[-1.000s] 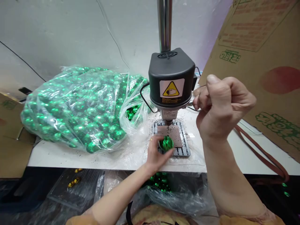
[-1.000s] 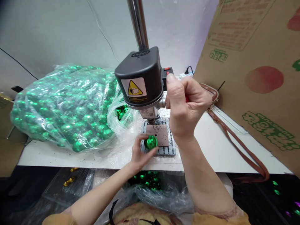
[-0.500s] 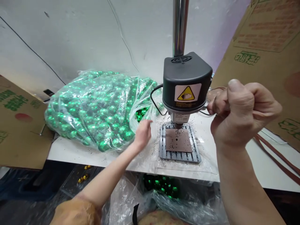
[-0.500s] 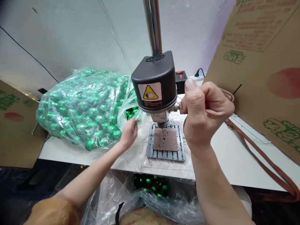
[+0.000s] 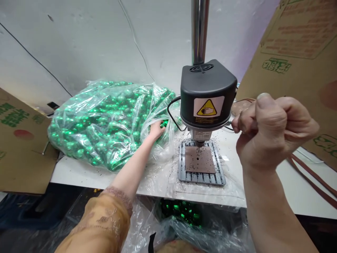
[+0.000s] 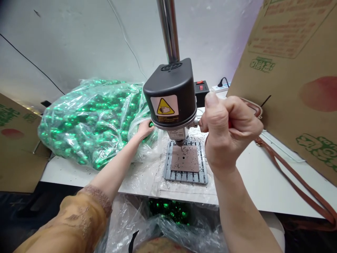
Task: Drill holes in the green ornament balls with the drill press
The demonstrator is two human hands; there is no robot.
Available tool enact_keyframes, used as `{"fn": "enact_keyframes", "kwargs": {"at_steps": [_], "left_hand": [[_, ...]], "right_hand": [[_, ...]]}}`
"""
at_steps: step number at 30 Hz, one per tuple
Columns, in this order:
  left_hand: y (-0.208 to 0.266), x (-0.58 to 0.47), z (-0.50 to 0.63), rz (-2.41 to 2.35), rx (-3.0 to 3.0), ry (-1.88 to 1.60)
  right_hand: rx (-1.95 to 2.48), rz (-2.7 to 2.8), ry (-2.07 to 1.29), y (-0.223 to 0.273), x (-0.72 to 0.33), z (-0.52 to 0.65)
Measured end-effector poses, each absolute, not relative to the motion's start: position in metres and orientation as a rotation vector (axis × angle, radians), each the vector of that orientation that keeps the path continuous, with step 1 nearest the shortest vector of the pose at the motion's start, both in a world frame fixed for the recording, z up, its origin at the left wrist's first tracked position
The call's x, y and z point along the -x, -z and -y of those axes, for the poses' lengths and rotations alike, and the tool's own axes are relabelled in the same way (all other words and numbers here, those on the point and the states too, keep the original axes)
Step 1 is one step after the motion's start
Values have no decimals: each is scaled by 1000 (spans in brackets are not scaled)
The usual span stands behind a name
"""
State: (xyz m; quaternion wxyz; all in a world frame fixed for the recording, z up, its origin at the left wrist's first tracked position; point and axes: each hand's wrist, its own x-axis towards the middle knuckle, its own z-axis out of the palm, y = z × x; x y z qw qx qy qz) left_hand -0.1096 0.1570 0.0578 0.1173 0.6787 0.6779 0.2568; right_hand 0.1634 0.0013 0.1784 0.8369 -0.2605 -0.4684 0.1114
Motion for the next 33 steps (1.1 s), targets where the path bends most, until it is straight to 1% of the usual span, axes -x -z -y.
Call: {"fn": "enact_keyframes", "kwargs": {"at_steps": [2, 4, 7, 10, 13, 19, 26, 33], "left_hand": [[-63, 108, -147, -1972, -1926, -842], [-68, 106, -134, -1874, -1690, -1010], [-78, 99, -110, -1450, -1160, -1224], [-84, 87, -80, -1036, -832, -1187], [-80, 70, -54, -905, -668, -1129], [-50, 39, -33, -884, -648, -1141], [-17, 20, -20, -1081, -930, -1294], [-2, 10, -16, -1067, -1069, -1283]], "right_hand": [[549, 985, -235, -178, -163, -1], [544, 975, -231, -178, -163, -1], [533, 981, -233, -177, -163, -1], [526, 980, -235, -177, -163, -1], [524, 976, -229, -176, -162, -1], [517, 986, -245, -177, -161, 0], [491, 1016, -235, -176, -162, 0], [549, 1034, -181, -176, -161, -1]]}}
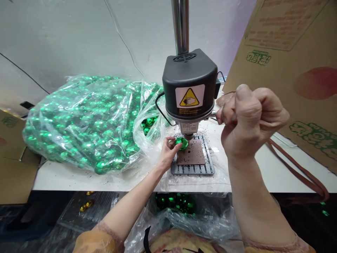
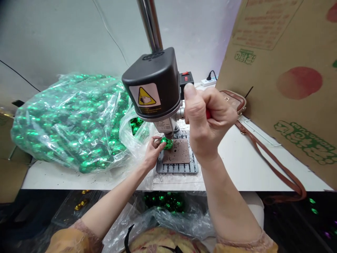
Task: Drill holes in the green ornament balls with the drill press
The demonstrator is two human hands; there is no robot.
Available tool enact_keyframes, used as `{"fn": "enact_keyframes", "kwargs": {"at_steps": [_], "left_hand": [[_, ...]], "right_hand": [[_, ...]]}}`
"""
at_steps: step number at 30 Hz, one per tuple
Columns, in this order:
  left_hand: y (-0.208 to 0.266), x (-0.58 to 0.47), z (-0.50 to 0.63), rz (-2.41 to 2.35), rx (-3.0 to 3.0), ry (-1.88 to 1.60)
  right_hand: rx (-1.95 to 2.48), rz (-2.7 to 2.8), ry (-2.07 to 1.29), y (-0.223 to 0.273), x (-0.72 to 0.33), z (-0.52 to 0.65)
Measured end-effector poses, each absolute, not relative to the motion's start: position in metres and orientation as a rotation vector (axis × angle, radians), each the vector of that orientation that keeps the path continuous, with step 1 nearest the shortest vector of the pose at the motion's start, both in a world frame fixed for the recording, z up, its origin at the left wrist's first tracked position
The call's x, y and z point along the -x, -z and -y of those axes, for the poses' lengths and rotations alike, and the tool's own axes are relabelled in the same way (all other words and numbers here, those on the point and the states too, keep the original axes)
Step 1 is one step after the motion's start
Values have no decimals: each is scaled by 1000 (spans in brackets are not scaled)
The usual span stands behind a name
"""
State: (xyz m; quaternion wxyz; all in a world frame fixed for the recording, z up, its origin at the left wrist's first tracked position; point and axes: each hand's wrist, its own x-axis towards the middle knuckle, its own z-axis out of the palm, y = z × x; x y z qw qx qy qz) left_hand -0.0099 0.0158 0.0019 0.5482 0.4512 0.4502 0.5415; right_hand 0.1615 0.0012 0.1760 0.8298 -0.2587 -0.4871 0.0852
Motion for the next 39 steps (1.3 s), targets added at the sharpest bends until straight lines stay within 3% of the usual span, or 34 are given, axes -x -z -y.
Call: {"fn": "enact_keyframes", "kwargs": {"at_steps": [18, 39], "left_hand": [[6, -4, -3, -1096, -1471, -1163], [11, -6, 0, -1047, -1461, -1183]], "right_hand": [[537, 1036, -206, -173, -163, -1], [485, 984, -119, -140, -161, 3]]}}
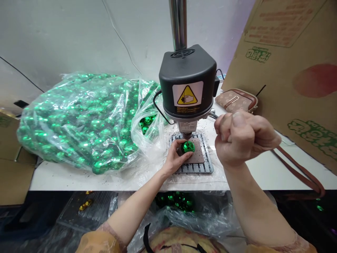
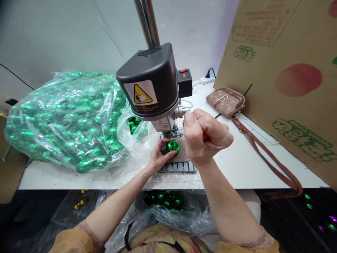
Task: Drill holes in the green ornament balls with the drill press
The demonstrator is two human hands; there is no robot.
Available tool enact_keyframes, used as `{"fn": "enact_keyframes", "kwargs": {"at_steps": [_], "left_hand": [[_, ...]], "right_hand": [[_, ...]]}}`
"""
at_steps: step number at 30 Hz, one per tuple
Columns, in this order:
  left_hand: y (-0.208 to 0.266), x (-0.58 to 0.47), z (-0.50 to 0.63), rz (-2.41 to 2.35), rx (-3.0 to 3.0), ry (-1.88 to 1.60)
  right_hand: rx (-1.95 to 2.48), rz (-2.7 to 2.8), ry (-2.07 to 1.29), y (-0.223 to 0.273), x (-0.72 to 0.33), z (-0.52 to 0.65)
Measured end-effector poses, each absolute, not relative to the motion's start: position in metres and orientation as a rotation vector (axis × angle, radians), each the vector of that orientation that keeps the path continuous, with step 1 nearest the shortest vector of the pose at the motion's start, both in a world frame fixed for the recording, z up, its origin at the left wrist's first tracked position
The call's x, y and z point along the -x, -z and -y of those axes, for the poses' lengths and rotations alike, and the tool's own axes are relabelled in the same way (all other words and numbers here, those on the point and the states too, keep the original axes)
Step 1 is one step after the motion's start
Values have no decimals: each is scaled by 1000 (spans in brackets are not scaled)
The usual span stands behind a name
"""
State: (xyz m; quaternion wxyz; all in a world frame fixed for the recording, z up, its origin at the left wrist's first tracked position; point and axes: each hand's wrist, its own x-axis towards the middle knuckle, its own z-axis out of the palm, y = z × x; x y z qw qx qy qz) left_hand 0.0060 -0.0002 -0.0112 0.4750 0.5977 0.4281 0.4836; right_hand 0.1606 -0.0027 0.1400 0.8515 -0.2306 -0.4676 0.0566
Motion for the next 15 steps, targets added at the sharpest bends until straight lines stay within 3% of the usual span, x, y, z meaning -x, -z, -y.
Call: {"fn": "enact_keyframes", "kwargs": {"at_steps": [15], "left_hand": [[10, -6, 1, -1046, -1484, -1188]], "right_hand": [[314, 1065, -50, -120, -162, 4]]}}
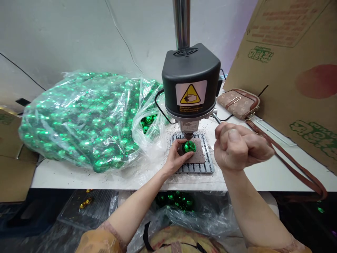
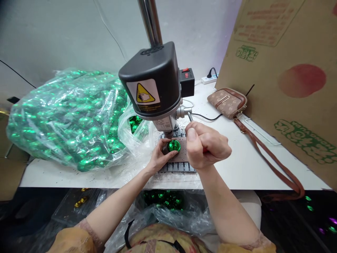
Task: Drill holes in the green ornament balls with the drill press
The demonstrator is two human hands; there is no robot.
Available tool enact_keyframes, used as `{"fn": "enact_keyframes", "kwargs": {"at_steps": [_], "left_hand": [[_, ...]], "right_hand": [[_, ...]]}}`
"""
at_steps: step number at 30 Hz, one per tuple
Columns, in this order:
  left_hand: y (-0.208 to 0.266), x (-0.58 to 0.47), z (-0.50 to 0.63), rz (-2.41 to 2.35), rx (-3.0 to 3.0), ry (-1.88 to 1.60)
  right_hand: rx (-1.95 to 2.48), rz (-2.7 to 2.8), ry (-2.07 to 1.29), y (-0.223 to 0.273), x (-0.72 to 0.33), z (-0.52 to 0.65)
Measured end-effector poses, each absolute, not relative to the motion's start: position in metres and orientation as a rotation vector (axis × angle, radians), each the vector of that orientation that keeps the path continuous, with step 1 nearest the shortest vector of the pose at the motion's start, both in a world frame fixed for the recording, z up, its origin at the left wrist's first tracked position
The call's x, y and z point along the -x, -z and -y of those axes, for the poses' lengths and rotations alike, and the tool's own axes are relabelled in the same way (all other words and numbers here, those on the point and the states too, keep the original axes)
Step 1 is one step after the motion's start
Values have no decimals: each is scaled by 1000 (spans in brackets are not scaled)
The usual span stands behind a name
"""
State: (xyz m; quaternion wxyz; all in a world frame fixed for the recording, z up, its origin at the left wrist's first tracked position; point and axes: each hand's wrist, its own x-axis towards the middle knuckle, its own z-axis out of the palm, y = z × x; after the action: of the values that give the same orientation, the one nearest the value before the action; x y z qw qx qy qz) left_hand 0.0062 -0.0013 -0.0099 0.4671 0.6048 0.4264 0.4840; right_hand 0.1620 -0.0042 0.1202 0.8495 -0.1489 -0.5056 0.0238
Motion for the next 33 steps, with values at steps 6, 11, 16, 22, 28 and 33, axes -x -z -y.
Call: {"fn": "enact_keyframes", "kwargs": {"at_steps": [6, 11, 16, 22, 28, 33], "left_hand": [[7, -11, 1, -1035, -1464, -1208], [6, -6, 30, -1294, -1746, -1472], [24, 21, 107, -775, -2678, -1425], [46, 53, 144, -479, -3115, -1007], [-21, 89, 1, -1500, -2482, -970], [-54, 129, -114, -1840, -2172, -802]], "right_hand": [[457, 946, -146, -159, -156, 2], [562, 933, -201, -182, -158, -1], [564, 961, -223, -177, -162, -1], [570, 943, -226, -176, -159, 1], [573, 954, -223, -177, -160, 2], [546, 975, -211, -176, -162, 2]]}}
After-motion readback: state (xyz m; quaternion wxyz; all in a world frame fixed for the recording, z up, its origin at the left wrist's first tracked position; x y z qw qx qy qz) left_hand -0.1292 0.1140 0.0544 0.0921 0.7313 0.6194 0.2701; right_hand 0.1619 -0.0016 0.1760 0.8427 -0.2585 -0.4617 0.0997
